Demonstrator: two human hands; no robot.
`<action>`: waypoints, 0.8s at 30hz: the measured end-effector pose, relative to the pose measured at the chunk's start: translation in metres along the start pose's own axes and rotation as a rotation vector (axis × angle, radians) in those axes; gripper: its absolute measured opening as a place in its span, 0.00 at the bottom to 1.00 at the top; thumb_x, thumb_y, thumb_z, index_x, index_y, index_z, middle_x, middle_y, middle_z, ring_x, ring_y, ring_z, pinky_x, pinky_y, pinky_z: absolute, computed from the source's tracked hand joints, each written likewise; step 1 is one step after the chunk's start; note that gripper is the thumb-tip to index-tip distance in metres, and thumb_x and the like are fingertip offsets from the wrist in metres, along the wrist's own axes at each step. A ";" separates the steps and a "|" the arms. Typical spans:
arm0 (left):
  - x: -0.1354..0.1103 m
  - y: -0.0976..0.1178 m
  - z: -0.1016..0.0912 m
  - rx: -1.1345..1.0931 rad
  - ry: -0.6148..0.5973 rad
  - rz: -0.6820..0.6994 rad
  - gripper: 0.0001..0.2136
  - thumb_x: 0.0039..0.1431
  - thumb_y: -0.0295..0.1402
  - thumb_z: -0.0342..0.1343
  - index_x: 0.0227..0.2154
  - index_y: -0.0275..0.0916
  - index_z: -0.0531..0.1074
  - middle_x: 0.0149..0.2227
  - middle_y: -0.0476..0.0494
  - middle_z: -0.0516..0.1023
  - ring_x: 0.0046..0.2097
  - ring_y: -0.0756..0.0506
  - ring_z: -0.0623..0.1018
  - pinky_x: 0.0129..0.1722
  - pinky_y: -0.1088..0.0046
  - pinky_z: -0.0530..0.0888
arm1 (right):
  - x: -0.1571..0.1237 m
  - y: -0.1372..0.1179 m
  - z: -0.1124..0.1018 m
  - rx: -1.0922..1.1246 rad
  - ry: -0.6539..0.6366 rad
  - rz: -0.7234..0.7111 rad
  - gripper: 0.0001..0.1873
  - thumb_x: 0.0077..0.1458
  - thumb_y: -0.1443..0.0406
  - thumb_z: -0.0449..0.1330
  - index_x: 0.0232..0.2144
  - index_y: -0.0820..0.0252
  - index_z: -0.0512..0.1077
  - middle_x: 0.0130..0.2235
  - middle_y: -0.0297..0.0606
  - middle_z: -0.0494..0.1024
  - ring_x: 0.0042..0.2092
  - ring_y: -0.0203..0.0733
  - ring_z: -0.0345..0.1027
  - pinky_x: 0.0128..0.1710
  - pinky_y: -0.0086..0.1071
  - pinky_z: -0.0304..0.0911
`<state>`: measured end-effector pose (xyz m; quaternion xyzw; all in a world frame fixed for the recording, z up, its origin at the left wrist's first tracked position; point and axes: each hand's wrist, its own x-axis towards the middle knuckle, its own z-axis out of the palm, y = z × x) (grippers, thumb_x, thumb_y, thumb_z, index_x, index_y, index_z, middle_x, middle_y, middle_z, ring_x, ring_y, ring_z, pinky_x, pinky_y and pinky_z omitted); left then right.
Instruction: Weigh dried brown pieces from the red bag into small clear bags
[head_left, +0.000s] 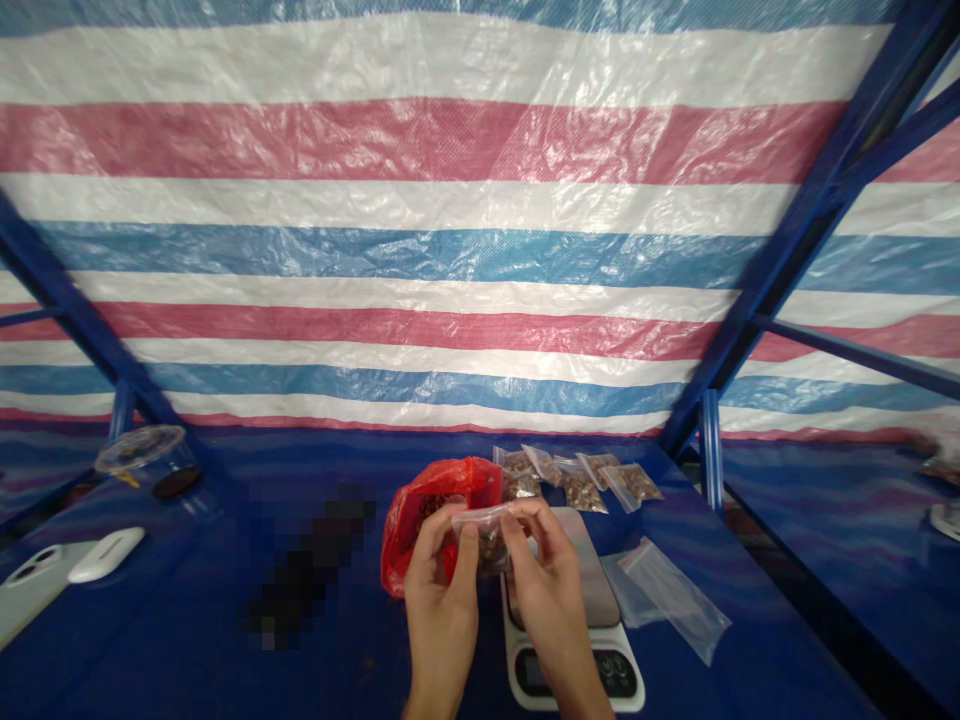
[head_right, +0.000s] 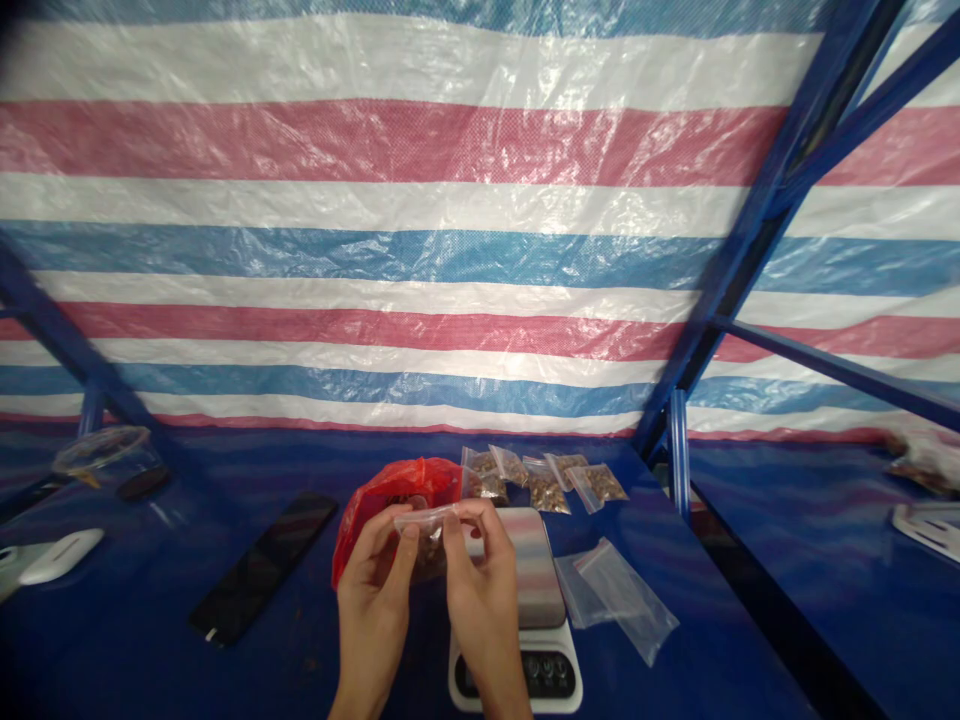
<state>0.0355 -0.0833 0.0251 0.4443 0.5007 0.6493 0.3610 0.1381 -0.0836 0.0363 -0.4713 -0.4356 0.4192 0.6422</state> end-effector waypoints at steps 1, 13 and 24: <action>0.000 -0.001 0.001 -0.005 0.007 0.000 0.21 0.58 0.51 0.65 0.44 0.39 0.78 0.47 0.38 0.83 0.48 0.41 0.83 0.51 0.66 0.80 | 0.001 0.000 0.000 0.001 -0.006 0.000 0.17 0.62 0.48 0.63 0.34 0.56 0.73 0.34 0.34 0.78 0.38 0.41 0.70 0.39 0.30 0.66; -0.001 -0.004 0.000 0.036 0.038 0.052 0.18 0.60 0.50 0.64 0.43 0.39 0.79 0.46 0.39 0.82 0.49 0.42 0.82 0.52 0.67 0.79 | 0.001 -0.002 -0.001 -0.012 -0.017 0.001 0.19 0.61 0.48 0.63 0.39 0.57 0.76 0.39 0.39 0.80 0.41 0.44 0.73 0.43 0.32 0.69; -0.001 -0.007 0.004 0.035 -0.030 0.008 0.19 0.61 0.50 0.63 0.42 0.39 0.80 0.46 0.38 0.83 0.49 0.40 0.82 0.53 0.64 0.79 | 0.001 -0.001 0.001 -0.161 -0.018 -0.086 0.19 0.65 0.49 0.58 0.39 0.58 0.77 0.40 0.41 0.82 0.41 0.45 0.76 0.45 0.34 0.71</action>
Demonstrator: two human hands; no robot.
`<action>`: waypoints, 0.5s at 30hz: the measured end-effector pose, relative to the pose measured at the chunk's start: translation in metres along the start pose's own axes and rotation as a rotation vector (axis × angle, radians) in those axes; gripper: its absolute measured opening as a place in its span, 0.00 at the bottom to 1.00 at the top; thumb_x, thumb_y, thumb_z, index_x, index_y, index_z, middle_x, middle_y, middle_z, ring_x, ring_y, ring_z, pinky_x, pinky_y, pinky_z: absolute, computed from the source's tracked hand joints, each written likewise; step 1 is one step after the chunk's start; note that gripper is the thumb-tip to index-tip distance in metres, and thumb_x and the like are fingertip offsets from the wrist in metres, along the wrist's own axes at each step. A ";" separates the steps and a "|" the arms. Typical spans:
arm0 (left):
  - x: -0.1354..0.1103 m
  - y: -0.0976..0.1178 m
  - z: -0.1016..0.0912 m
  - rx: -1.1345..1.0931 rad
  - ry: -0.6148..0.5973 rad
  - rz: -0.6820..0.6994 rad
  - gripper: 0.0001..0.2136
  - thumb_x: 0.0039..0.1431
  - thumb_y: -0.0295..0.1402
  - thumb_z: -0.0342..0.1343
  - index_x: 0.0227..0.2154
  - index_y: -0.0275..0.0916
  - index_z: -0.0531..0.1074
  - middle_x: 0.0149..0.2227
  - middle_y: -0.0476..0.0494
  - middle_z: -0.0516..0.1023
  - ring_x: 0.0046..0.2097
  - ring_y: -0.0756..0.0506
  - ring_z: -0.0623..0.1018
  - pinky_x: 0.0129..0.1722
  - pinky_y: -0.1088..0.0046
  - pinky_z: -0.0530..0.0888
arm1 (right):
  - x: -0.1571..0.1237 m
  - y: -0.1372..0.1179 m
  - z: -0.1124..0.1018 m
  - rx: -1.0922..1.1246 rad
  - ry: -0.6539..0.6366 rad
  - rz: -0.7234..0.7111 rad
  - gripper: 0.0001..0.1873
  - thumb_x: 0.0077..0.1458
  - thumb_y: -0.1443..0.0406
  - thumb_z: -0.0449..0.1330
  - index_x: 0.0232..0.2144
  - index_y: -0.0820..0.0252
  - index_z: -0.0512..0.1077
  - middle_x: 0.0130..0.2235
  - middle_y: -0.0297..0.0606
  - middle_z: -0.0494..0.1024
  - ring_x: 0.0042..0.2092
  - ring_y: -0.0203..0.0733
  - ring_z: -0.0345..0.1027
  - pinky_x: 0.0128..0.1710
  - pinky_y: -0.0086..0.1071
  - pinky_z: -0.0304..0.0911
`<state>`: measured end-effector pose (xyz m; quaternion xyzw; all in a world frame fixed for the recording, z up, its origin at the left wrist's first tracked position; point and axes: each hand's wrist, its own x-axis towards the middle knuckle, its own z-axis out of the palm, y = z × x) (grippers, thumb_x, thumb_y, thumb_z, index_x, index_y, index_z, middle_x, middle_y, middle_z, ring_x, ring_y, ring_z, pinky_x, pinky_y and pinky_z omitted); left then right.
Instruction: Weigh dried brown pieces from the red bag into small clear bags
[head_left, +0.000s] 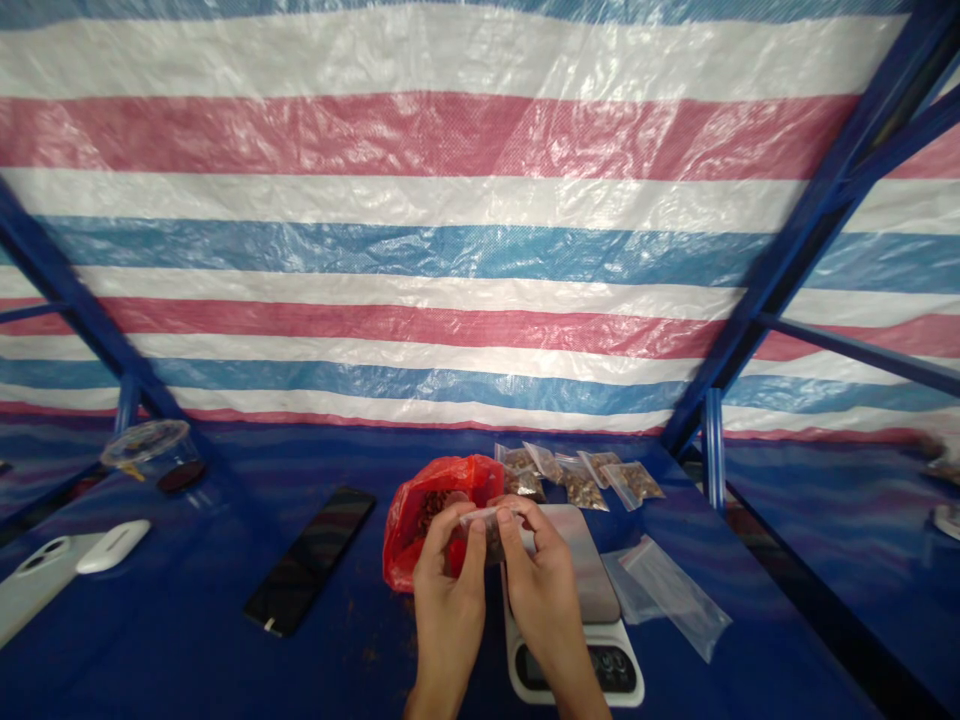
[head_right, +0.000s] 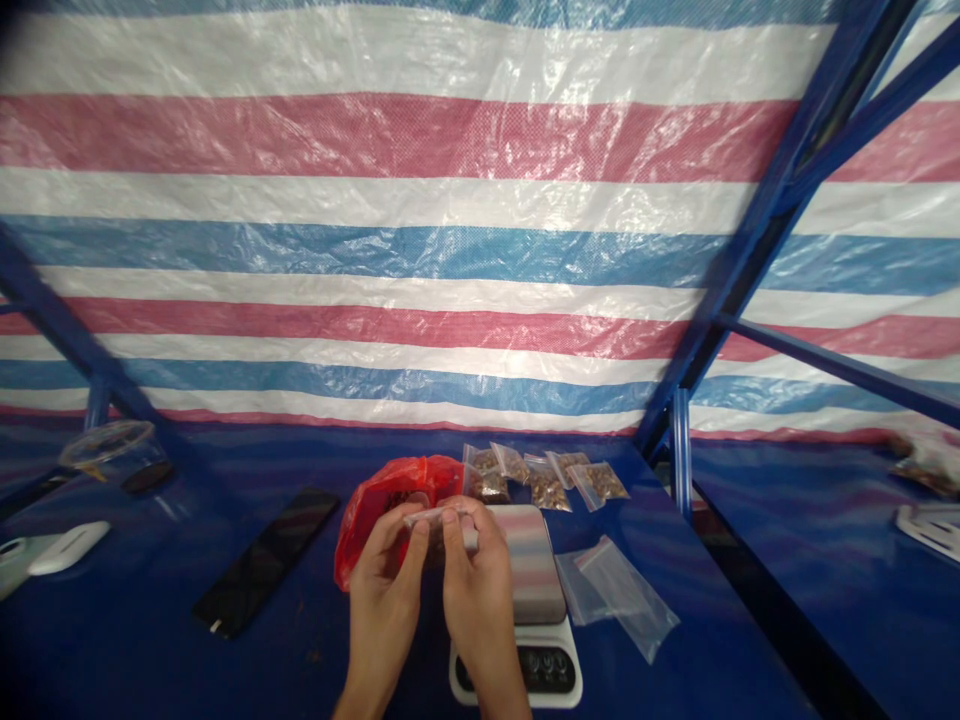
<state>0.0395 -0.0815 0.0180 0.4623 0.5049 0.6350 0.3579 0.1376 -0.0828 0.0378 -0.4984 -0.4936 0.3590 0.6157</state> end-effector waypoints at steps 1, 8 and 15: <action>0.001 0.000 0.000 -0.009 -0.013 -0.008 0.18 0.61 0.50 0.63 0.42 0.39 0.80 0.45 0.39 0.83 0.48 0.40 0.82 0.53 0.64 0.79 | 0.000 0.000 0.000 -0.004 0.001 -0.006 0.19 0.65 0.49 0.59 0.39 0.58 0.77 0.41 0.41 0.82 0.42 0.45 0.76 0.46 0.34 0.71; 0.004 0.001 -0.001 -0.037 -0.031 -0.017 0.16 0.60 0.48 0.64 0.38 0.39 0.80 0.42 0.40 0.84 0.46 0.41 0.83 0.51 0.65 0.78 | 0.002 -0.002 0.000 0.000 -0.064 0.025 0.20 0.65 0.48 0.59 0.36 0.58 0.77 0.38 0.41 0.82 0.40 0.44 0.75 0.42 0.32 0.71; 0.003 0.001 0.000 -0.056 -0.062 -0.038 0.17 0.60 0.49 0.63 0.38 0.38 0.80 0.40 0.40 0.84 0.43 0.41 0.83 0.48 0.66 0.79 | -0.001 0.000 0.001 -0.017 -0.010 0.023 0.22 0.63 0.45 0.60 0.35 0.57 0.78 0.36 0.40 0.81 0.38 0.44 0.73 0.43 0.33 0.71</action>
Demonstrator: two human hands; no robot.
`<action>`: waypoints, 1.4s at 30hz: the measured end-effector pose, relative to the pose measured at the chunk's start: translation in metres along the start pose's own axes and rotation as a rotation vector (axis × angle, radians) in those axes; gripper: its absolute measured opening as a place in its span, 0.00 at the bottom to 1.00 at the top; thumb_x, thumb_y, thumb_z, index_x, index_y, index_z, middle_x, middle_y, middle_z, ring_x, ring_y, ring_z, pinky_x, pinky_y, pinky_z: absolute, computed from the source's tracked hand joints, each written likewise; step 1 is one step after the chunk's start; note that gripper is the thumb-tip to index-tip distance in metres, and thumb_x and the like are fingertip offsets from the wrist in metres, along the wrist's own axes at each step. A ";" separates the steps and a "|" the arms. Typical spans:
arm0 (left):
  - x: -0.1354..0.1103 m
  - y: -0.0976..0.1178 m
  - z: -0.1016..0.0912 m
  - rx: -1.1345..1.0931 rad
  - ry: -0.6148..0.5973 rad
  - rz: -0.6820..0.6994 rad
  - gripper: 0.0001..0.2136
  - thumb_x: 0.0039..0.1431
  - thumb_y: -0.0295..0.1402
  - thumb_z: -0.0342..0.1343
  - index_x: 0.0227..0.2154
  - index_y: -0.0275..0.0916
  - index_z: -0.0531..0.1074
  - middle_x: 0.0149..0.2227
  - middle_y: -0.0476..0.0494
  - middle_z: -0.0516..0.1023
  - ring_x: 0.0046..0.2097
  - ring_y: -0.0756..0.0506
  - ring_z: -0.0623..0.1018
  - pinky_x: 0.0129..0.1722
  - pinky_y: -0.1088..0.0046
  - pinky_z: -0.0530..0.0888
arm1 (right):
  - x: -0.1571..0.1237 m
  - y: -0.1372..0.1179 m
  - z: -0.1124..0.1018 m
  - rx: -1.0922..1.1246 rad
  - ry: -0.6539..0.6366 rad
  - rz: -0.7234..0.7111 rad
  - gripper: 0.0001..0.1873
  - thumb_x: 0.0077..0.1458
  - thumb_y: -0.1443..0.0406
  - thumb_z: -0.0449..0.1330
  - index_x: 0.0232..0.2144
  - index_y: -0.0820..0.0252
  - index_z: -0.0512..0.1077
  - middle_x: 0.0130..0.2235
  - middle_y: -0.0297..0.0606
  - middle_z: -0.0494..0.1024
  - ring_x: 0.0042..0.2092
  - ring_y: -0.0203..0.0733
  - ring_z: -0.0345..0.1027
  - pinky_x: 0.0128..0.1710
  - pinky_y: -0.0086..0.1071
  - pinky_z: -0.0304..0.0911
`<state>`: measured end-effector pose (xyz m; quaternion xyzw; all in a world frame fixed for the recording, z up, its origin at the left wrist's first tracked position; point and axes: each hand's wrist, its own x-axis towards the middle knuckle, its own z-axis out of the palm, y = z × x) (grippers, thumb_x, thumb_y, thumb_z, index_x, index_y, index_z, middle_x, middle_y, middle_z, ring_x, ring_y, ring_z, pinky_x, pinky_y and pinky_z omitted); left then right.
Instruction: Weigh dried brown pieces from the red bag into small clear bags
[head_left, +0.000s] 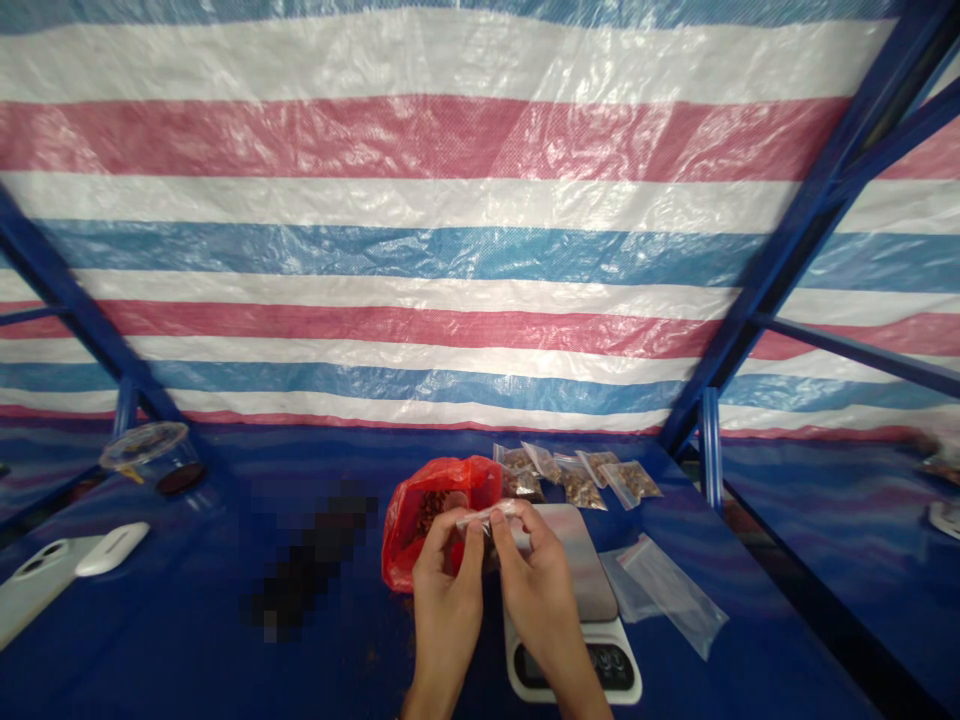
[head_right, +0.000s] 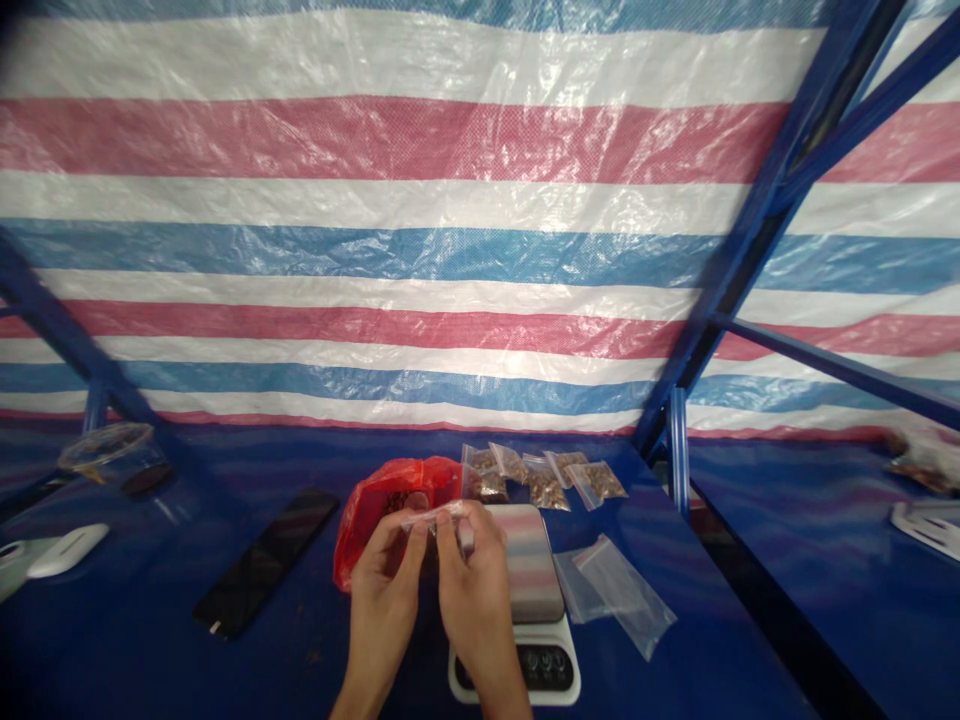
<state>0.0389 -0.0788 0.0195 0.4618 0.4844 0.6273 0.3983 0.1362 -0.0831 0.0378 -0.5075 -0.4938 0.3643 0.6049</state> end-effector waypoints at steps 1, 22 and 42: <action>0.000 0.000 0.000 -0.001 -0.003 0.001 0.17 0.60 0.49 0.63 0.38 0.38 0.80 0.40 0.40 0.83 0.43 0.41 0.83 0.48 0.66 0.79 | 0.000 0.000 0.000 0.001 0.005 -0.006 0.22 0.63 0.46 0.60 0.35 0.57 0.78 0.36 0.40 0.82 0.38 0.44 0.73 0.42 0.33 0.71; 0.000 0.002 -0.012 0.035 -0.056 0.128 0.12 0.58 0.44 0.67 0.31 0.40 0.81 0.40 0.41 0.83 0.44 0.41 0.83 0.46 0.67 0.79 | 0.003 -0.015 -0.015 -0.028 -0.136 -0.100 0.12 0.66 0.58 0.60 0.34 0.57 0.77 0.37 0.37 0.80 0.41 0.42 0.74 0.46 0.32 0.68; 0.008 -0.003 -0.011 0.147 0.100 0.064 0.26 0.65 0.58 0.52 0.45 0.40 0.80 0.44 0.41 0.83 0.45 0.43 0.80 0.50 0.68 0.77 | 0.023 0.033 -0.116 -0.315 0.542 -0.072 0.30 0.59 0.45 0.63 0.52 0.61 0.79 0.53 0.53 0.81 0.48 0.54 0.77 0.49 0.45 0.72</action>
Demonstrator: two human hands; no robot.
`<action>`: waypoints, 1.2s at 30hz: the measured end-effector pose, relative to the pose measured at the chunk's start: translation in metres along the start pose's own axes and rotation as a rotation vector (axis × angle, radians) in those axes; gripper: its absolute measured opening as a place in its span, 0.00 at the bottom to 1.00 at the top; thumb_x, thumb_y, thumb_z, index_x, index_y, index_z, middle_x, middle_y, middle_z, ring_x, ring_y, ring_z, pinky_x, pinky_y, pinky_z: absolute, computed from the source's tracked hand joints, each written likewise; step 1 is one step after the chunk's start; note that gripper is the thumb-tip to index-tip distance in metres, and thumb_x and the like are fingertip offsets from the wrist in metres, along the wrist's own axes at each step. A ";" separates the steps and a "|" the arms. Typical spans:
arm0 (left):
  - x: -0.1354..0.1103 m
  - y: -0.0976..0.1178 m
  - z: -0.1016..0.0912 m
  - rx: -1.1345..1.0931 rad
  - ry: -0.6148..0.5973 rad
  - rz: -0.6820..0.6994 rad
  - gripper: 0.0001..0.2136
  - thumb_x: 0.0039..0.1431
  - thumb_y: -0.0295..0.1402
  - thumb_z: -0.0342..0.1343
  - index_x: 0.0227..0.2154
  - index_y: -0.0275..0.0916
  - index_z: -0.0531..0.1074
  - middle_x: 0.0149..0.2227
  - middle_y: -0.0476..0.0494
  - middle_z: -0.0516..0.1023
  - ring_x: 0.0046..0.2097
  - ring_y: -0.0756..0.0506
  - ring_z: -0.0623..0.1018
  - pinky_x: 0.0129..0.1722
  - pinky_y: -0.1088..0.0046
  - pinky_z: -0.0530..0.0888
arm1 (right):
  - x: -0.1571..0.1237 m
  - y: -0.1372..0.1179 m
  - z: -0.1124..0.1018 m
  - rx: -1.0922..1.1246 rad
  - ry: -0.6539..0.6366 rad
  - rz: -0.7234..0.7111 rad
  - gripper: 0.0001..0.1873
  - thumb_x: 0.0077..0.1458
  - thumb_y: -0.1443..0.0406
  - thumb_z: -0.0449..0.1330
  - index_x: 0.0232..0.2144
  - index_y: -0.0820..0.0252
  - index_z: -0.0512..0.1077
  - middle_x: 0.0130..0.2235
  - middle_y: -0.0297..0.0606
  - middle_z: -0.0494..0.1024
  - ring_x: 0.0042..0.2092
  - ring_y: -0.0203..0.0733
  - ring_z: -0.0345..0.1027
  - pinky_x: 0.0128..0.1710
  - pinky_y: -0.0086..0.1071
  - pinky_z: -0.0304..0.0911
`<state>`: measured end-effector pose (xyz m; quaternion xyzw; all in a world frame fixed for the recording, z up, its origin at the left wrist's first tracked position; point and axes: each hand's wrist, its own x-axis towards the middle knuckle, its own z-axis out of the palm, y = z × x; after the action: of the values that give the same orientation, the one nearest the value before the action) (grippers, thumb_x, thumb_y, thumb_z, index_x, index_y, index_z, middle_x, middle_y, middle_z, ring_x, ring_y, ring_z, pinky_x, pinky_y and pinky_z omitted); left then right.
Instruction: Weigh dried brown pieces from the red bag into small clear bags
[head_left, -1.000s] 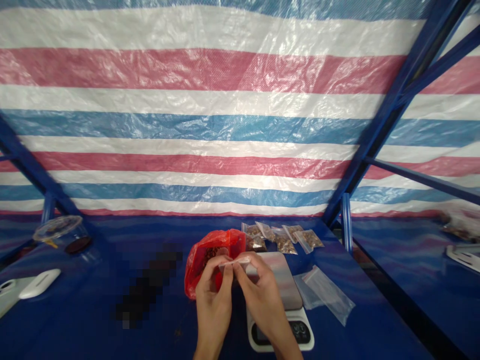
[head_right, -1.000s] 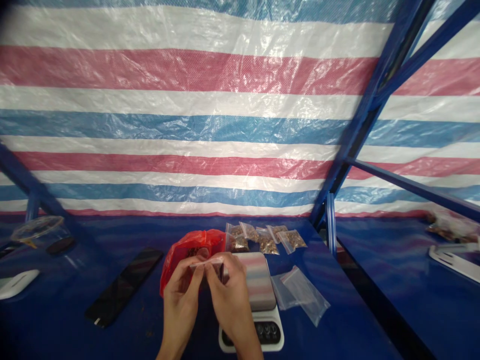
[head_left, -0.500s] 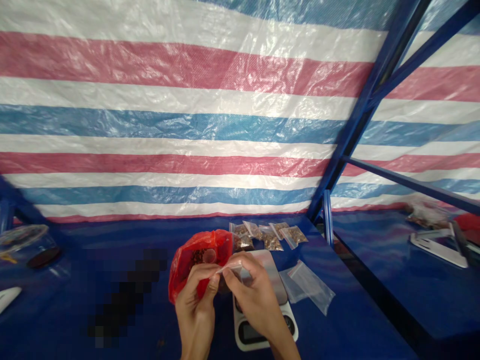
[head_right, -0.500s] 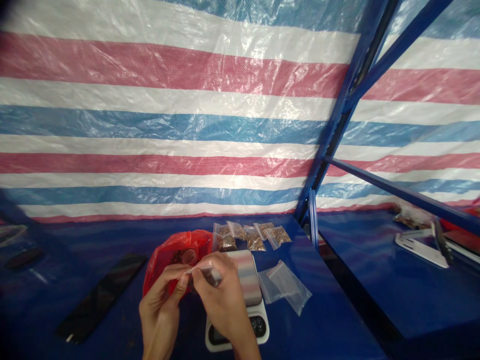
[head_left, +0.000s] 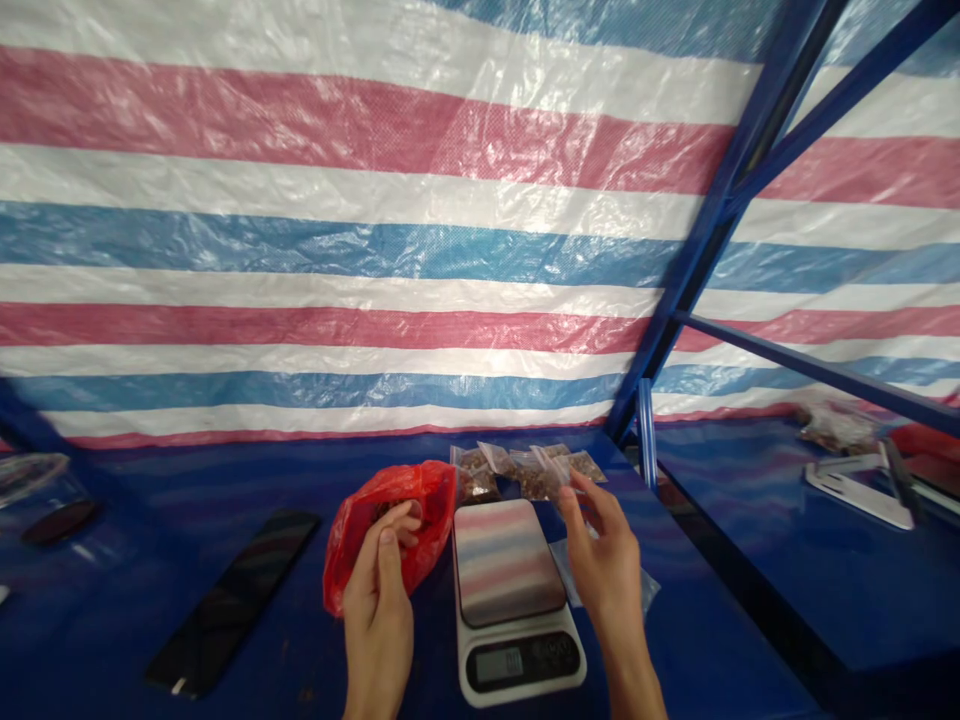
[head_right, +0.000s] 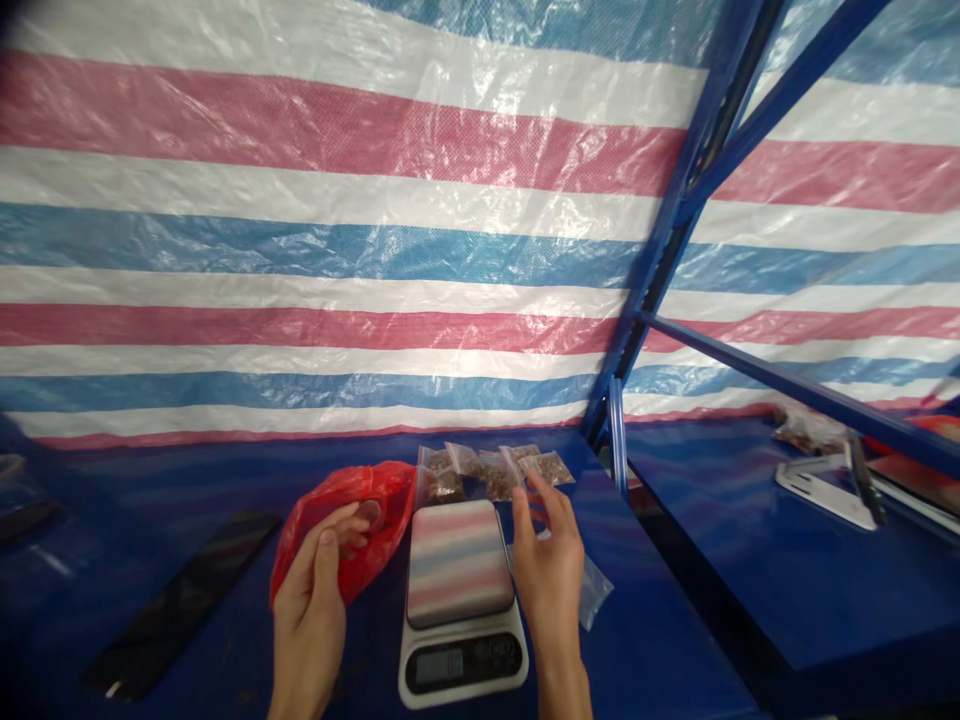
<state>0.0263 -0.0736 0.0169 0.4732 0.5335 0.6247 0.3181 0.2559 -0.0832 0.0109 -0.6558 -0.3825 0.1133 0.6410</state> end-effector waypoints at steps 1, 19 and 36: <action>0.000 0.000 0.000 0.004 -0.002 0.003 0.26 0.66 0.58 0.52 0.45 0.40 0.80 0.44 0.41 0.83 0.45 0.43 0.80 0.51 0.68 0.76 | -0.001 0.000 0.001 0.016 -0.055 -0.010 0.31 0.59 0.46 0.63 0.55 0.60 0.78 0.55 0.52 0.80 0.50 0.54 0.77 0.51 0.46 0.72; 0.000 0.000 -0.001 0.058 0.012 0.016 0.26 0.65 0.58 0.50 0.37 0.39 0.79 0.43 0.41 0.83 0.45 0.42 0.81 0.52 0.67 0.77 | -0.004 0.038 -0.011 -0.702 -0.328 -0.314 0.23 0.66 0.68 0.49 0.50 0.44 0.81 0.56 0.37 0.80 0.64 0.55 0.64 0.62 0.56 0.54; 0.001 0.012 -0.006 0.132 0.028 0.096 0.20 0.68 0.51 0.49 0.36 0.39 0.77 0.35 0.45 0.81 0.39 0.45 0.80 0.46 0.70 0.77 | 0.012 0.033 -0.071 -0.817 -0.351 -0.073 0.20 0.58 0.58 0.61 0.52 0.45 0.79 0.56 0.41 0.79 0.60 0.60 0.66 0.57 0.53 0.57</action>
<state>0.0215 -0.0783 0.0292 0.5095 0.5546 0.6092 0.2485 0.3214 -0.1257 -0.0053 -0.8120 -0.5220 0.0398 0.2581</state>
